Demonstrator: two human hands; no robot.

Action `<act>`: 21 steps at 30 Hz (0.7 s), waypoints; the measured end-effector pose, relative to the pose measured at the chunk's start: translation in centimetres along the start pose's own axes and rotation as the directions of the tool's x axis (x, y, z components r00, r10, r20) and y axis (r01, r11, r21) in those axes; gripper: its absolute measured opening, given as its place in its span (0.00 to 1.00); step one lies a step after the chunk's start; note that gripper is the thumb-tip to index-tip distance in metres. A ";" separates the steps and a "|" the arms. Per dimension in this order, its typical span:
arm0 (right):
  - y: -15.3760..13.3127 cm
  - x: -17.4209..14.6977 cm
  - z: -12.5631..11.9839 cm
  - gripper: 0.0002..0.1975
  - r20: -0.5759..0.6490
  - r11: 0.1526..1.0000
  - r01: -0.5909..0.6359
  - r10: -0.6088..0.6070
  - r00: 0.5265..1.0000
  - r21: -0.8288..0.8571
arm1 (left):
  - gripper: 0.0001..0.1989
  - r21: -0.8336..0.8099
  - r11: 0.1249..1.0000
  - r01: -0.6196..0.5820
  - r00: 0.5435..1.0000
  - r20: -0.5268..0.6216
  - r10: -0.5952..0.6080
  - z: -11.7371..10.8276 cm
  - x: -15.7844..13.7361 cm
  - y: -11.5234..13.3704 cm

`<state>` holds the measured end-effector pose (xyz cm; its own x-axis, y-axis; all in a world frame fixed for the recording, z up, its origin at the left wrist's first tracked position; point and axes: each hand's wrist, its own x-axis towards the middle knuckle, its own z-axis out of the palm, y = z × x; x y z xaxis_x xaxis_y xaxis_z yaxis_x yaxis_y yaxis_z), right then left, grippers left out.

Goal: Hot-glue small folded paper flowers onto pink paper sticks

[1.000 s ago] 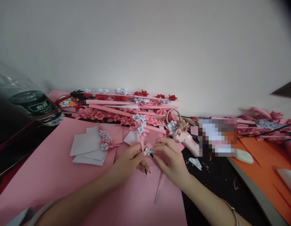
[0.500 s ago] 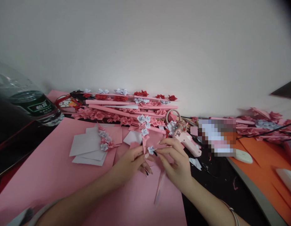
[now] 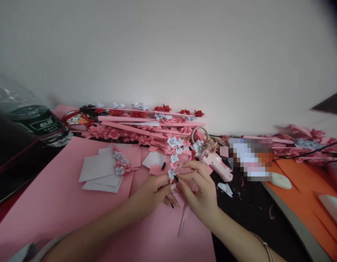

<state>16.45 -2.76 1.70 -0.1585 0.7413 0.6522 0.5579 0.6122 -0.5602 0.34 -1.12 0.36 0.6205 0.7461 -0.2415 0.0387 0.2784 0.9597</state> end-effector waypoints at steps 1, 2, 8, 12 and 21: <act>0.0 0.0 0.0 0.09 -0.001 1.000 -0.008 0.008 1.000 0.002 | 0.08 0.000 1.000 0.003 1.000 -0.002 -0.003 0.0 0.0 -0.1; -0.1 0.0 0.1 0.09 -0.002 1.000 -0.017 0.017 1.000 0.005 | 0.08 0.001 1.000 0.005 1.000 -0.005 -0.005 0.0 0.0 -0.1; -0.3 -0.1 0.1 0.08 -0.002 0.997 -0.070 0.070 0.998 0.038 | 0.08 0.002 1.000 0.006 1.000 -0.021 -0.006 0.0 0.0 -0.2; -0.5 -0.1 0.1 0.08 0.002 0.993 -0.099 0.099 0.995 0.057 | 0.09 -0.005 1.000 0.021 0.998 -0.055 -0.022 0.1 0.0 -0.2; -0.4 -0.2 0.5 0.08 0.000 0.986 -0.148 0.148 0.989 0.073 | 0.09 0.065 0.998 0.027 0.996 -0.083 -0.022 0.3 0.0 0.0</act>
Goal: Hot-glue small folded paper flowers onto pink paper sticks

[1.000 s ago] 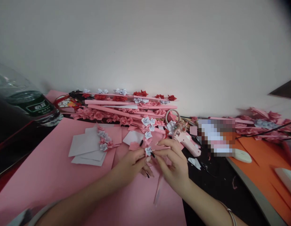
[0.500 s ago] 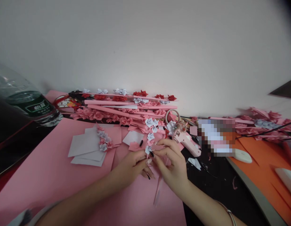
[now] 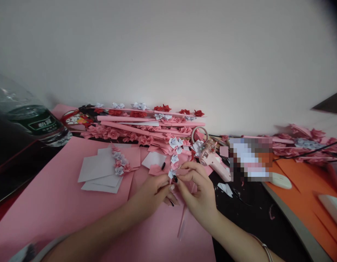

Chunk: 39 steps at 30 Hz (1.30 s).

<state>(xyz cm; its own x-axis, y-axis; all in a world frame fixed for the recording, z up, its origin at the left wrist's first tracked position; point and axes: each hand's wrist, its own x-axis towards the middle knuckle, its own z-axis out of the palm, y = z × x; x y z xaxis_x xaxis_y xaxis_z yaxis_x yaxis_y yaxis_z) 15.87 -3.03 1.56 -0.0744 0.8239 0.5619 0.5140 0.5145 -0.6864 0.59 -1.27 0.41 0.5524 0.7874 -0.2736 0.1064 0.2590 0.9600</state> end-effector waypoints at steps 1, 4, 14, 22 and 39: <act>0.1 0.0 0.0 0.08 0.003 1.000 -0.003 0.003 1.000 -0.002 | 0.10 0.000 1.000 0.004 1.000 -0.006 -0.004 0.0 0.0 0.0; 0.2 0.1 -0.1 0.07 0.013 1.000 -0.004 0.004 1.000 -0.027 | 0.11 -0.024 1.000 0.013 1.000 -0.015 -0.014 0.0 0.1 -0.1; 0.5 0.1 0.0 0.07 0.012 0.998 -0.004 0.005 1.000 -0.062 | 0.09 -0.007 1.000 0.015 1.000 -0.021 -0.016 0.1 0.0 -0.3; 0.7 0.1 0.1 0.09 0.017 0.999 -0.022 0.023 1.000 -0.046 | 0.08 0.008 1.000 0.008 1.000 0.013 -0.008 0.1 -0.1 -0.2; 0.6 0.0 0.1 0.08 0.030 0.998 -0.035 0.037 0.999 -0.056 | 0.07 0.032 0.999 -0.002 1.000 0.011 0.002 0.2 -0.1 -0.1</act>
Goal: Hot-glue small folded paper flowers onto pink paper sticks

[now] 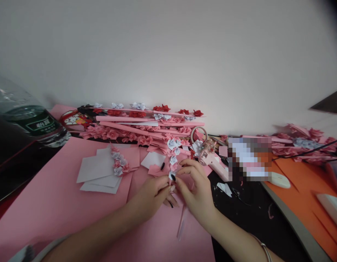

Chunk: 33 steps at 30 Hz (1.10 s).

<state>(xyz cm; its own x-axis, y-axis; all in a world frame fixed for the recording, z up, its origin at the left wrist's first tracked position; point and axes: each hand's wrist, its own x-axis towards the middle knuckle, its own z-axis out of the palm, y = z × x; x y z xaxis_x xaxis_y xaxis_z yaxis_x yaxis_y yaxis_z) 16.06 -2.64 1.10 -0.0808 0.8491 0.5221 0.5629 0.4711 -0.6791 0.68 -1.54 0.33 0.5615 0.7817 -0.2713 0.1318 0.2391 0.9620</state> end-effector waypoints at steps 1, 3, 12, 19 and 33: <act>0.0 0.0 0.0 0.08 0.000 1.000 -0.001 0.001 1.000 -0.001 | 0.07 0.003 1.000 -0.003 1.000 0.000 0.003 0.0 0.0 -0.1; 0.0 0.0 0.0 0.08 0.000 1.000 0.001 -0.001 1.000 -0.005 | 0.07 0.008 1.000 -0.005 1.000 0.001 0.005 0.0 0.1 -0.1; 0.0 0.0 0.1 0.08 0.002 0.999 0.014 -0.014 1.000 -0.038 | 0.08 0.006 1.000 0.006 1.000 -0.008 -0.006 0.1 0.0 0.0; 0.0 0.2 -0.7 0.08 0.021 0.993 0.112 -0.111 0.994 -0.037 | 0.16 -0.134 0.991 0.004 0.997 0.075 0.006 -0.7 0.1 -0.1; 1.3 0.7 -2.3 0.07 -0.022 0.973 0.211 -0.214 0.977 -0.096 | 0.18 0.006 0.990 -0.141 0.984 -0.105 0.141 -2.9 -0.4 1.4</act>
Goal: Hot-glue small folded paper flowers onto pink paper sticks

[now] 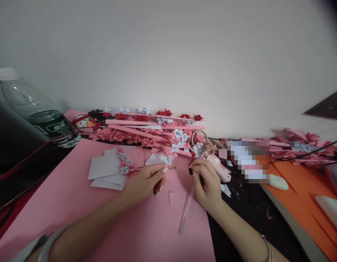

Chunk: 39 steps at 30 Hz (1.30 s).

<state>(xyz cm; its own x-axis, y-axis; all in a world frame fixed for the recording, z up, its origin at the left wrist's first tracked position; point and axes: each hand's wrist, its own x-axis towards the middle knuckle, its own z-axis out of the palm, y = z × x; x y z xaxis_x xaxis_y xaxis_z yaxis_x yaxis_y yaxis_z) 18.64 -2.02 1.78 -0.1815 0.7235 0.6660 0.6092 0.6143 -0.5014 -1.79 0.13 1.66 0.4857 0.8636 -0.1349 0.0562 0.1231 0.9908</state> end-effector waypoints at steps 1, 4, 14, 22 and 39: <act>0.0 0.0 0.0 0.07 0.004 1.000 -0.008 0.008 1.000 0.012 | 0.17 0.006 1.000 -0.020 1.000 -0.010 0.020 -0.1 0.0 0.0; 0.0 -0.1 0.0 0.10 0.029 0.999 -0.033 0.032 0.999 0.030 | 0.16 0.032 0.997 -0.071 0.996 -0.047 0.072 -0.4 0.2 0.0; 0.0 -0.2 0.4 0.11 0.046 0.987 -0.091 0.086 0.995 0.130 | 0.17 0.070 0.986 -0.149 0.982 -0.108 0.156 -0.9 0.5 -0.3; -0.2 -0.6 0.9 0.04 0.054 0.970 -0.148 0.140 0.989 0.190 | 0.16 0.078 0.984 -0.158 0.982 -0.090 0.164 -0.5 0.3 -0.1; -0.4 -0.9 1.0 0.26 0.217 0.915 -0.151 0.072 0.974 0.374 | 0.15 -0.215 0.970 -0.114 0.992 -0.085 0.097 0.4 -0.3 0.3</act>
<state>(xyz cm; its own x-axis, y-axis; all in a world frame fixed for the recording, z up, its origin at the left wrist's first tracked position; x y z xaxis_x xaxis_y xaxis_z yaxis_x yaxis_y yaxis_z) 17.84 -2.62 0.79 -0.3005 0.8167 0.4927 0.2960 0.5709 -0.7658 -1.56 -0.36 2.00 0.4129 0.9100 -0.0382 -0.1882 0.1263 0.9740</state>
